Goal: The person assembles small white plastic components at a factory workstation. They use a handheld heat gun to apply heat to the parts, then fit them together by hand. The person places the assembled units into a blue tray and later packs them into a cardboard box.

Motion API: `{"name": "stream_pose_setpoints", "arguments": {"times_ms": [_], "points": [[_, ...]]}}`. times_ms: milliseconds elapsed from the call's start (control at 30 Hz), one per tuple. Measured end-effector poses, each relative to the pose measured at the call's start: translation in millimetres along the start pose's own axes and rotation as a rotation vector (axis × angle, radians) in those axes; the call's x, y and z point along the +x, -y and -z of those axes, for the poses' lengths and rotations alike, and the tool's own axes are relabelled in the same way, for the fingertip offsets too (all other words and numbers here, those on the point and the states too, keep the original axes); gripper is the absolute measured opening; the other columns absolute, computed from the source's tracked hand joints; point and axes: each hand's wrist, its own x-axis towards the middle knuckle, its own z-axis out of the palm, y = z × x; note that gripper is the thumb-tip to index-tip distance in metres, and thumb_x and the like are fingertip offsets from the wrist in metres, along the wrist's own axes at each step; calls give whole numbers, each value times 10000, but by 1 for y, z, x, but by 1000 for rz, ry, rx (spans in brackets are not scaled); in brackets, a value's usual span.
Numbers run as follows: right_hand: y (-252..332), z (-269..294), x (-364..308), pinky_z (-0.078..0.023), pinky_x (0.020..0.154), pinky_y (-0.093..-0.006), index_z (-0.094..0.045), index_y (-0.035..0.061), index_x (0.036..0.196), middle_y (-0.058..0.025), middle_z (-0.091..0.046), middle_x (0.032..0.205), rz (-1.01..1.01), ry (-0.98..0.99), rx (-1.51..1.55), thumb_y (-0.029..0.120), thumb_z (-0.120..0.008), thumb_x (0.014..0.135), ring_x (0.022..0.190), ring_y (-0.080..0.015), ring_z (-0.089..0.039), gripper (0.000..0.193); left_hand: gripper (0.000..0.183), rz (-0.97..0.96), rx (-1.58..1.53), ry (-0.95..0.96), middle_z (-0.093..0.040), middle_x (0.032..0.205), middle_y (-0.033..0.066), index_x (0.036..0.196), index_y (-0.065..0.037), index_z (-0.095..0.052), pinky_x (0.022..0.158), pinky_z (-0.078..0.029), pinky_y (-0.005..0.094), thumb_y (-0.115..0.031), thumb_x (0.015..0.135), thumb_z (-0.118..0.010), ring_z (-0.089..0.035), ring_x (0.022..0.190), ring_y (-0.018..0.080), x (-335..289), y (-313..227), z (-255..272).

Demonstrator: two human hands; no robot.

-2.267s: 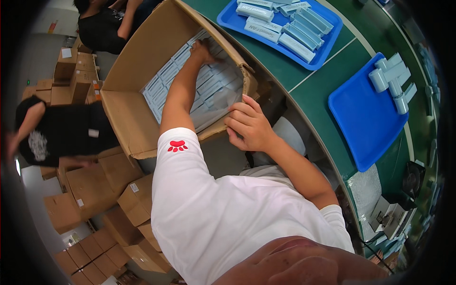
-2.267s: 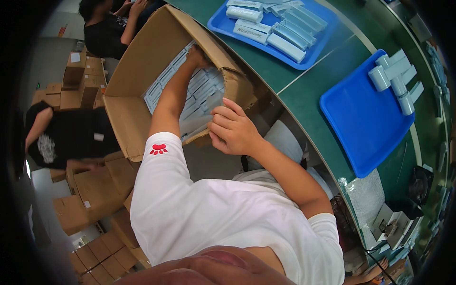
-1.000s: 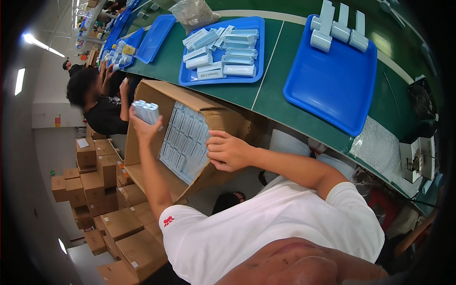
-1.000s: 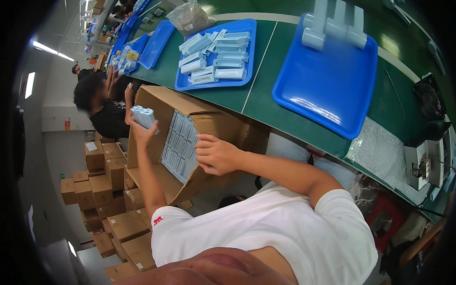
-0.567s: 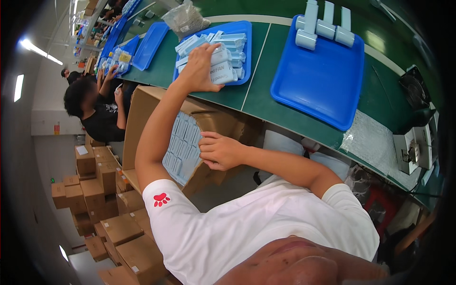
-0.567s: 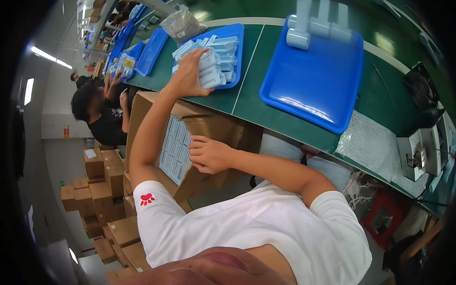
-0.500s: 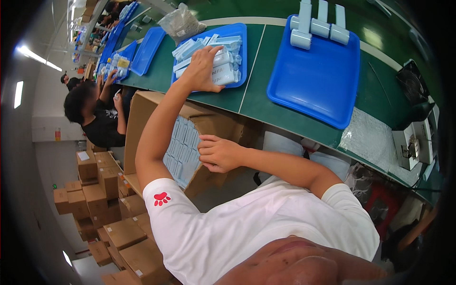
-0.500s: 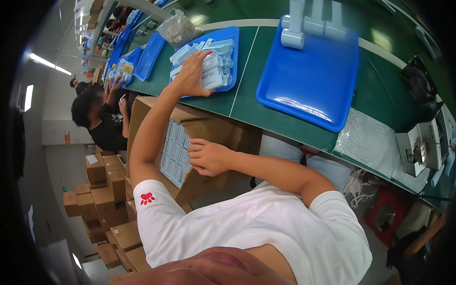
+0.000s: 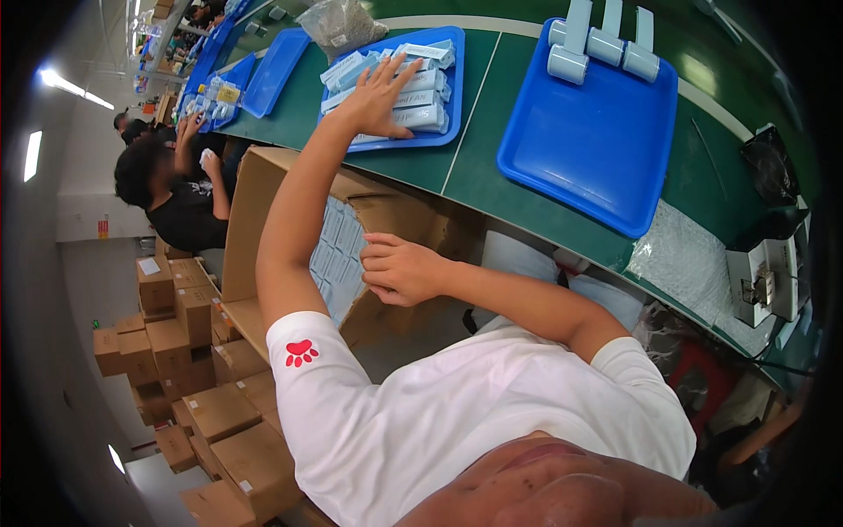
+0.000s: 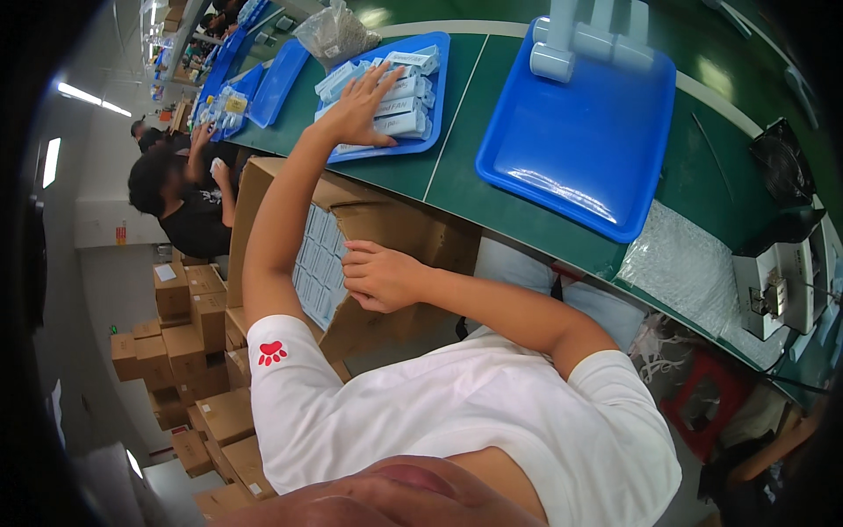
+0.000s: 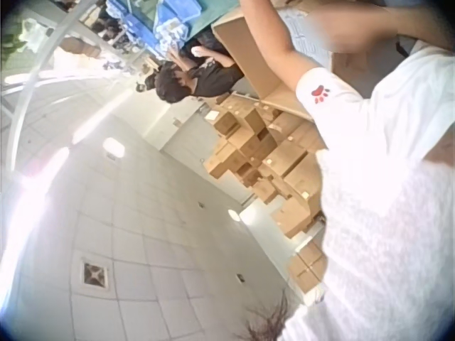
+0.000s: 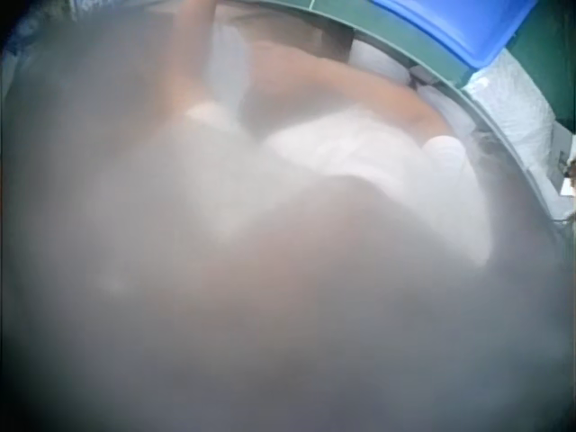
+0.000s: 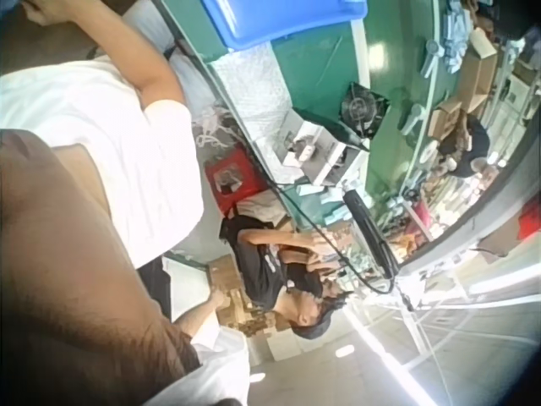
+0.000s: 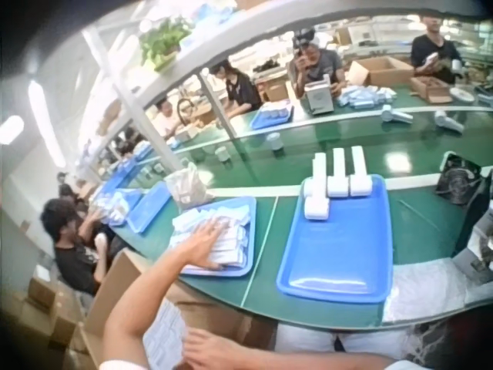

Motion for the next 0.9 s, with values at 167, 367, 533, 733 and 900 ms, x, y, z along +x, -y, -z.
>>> {"name": "stream_pose_setpoints", "arguments": {"times_ms": [167,367,533,733,900], "points": [[2,-2,2,-347,1211,-479,-638,71,853,-92,-622,979,-15,13,24,159,-693,835,1122,-262,-595,105,1332,15,-167,-274,-229,1684,227,1672,-252,-127,1219,-263,600,-587,644,-906,-262,1526,479,-45,23,1],[6,7,3,-379,1180,-501,-660,78,966,-68,-615,987,-84,105,-40,91,-732,763,1136,-249,-607,216,239,310,-30,-1110,-684,979,131,1120,-45,-672,783,-551,350,-90,893,-730,-666,850,238,-147,47,54],[14,2,-1,-358,1200,-482,-677,76,993,-51,-630,997,-114,123,-59,81,-718,755,1168,-237,-598,241,241,765,-62,-1118,-735,978,92,1061,-78,-739,781,-578,347,-218,869,-779,-731,850,233,-263,129,-68],[26,12,-27,-350,1178,-467,-693,98,1011,-29,-647,1011,-135,181,-101,64,-702,730,1182,-216,-606,283,531,1044,-117,-437,-680,1272,174,1219,-56,-702,996,-528,451,-401,823,-781,-641,1210,338,-276,147,-210],[31,17,-53,-324,1196,-464,-702,116,1003,-15,-665,1044,-145,207,-152,85,-691,700,1186,-194,-613,305,749,1118,-154,27,-571,1407,221,1362,-10,-603,1085,-457,484,-471,806,-800,-517,1334,396,-227,135,-247]]}}
